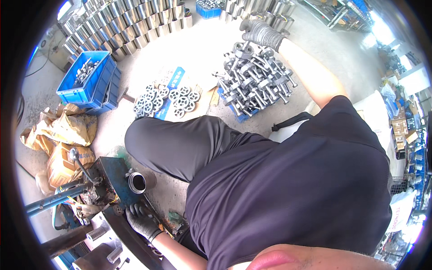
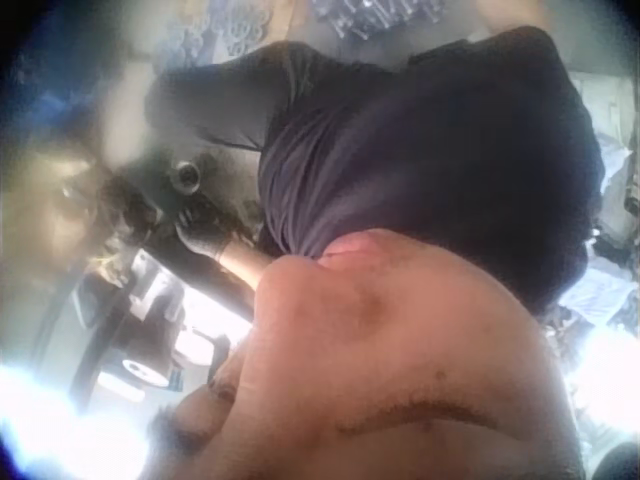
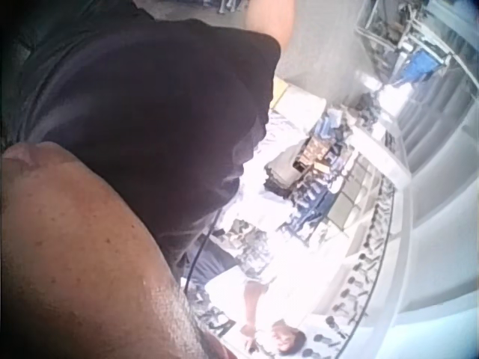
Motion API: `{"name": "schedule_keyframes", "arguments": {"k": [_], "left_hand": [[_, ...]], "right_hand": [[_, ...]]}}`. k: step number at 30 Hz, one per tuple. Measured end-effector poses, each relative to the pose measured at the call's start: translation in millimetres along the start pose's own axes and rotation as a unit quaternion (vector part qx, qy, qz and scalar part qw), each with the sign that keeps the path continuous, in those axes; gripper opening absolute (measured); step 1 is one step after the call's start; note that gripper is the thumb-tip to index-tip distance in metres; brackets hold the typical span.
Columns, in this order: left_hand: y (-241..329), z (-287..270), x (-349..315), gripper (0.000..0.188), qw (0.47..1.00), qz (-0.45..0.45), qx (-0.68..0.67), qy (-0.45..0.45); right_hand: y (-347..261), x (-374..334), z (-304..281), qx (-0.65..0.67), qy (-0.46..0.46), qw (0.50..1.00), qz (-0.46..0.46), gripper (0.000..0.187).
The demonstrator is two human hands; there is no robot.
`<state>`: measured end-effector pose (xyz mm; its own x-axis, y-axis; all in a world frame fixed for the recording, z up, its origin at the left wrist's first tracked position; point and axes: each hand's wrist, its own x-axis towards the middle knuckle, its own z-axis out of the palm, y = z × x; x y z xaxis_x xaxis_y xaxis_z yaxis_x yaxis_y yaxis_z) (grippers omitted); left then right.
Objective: The person assembles mechanical parts by fitting bearings and wheels onto metal rods and pressing them together using a press machine. The person then stacks the assembled shafts onto a pile on the floor.
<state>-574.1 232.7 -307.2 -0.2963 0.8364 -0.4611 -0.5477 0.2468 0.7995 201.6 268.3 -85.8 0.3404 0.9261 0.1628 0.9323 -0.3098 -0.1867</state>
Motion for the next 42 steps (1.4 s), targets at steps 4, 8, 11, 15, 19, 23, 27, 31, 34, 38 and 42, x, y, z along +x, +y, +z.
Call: {"name": "schedule_keyframes", "arguments": {"k": [4,8,11,15,19,23,27,31,34,38,42], "left_hand": [[0,7,-7,0.052,1.0,0.008,0.01,0.016],[-5,7,1,0.054,1.0,0.005,0.011,0.023],[-6,22,-7,0.061,0.998,-0.014,0.028,0.048],[-8,15,-5,0.06,0.999,0.007,0.022,0.042],[-9,5,4,0.052,0.998,0.002,0.035,0.045],[-10,14,-4,0.038,0.996,0.024,0.044,0.069],[-11,8,-7,0.038,0.993,0.033,0.066,0.086],[-11,15,-21,0.039,0.989,0.056,0.081,0.109],[-14,5,-16,0.041,0.989,0.07,0.068,0.108],[-20,2,-15,0.043,0.986,0.098,0.093,0.097],[-26,-10,-15,0.042,0.985,0.098,0.116,0.085]], "right_hand": [[10,4,-20,-0.09,0.067,0.994,-0.004,0.033],[21,8,-44,-0.099,0.035,0.991,0.078,0.036],[31,4,-59,-0.142,-0.003,0.987,0.08,0.034],[36,1,-57,-0.139,-0.048,0.984,0.097,0.023],[27,5,-46,-0.155,-0.087,0.983,0.037,0.025],[12,17,-22,-0.126,-0.133,0.983,0.009,0.027],[-17,33,18,-0.061,-0.154,0.983,-0.078,0.029],[-66,43,58,-0.059,-0.28,0.948,-0.139,0.039],[-74,70,111,-0.143,-0.337,0.909,-0.199,0.031],[-59,97,182,-0.387,-0.322,0.735,-0.455,0.027],[-38,88,226,-0.193,-0.221,0.955,-0.042,0.025]]}}
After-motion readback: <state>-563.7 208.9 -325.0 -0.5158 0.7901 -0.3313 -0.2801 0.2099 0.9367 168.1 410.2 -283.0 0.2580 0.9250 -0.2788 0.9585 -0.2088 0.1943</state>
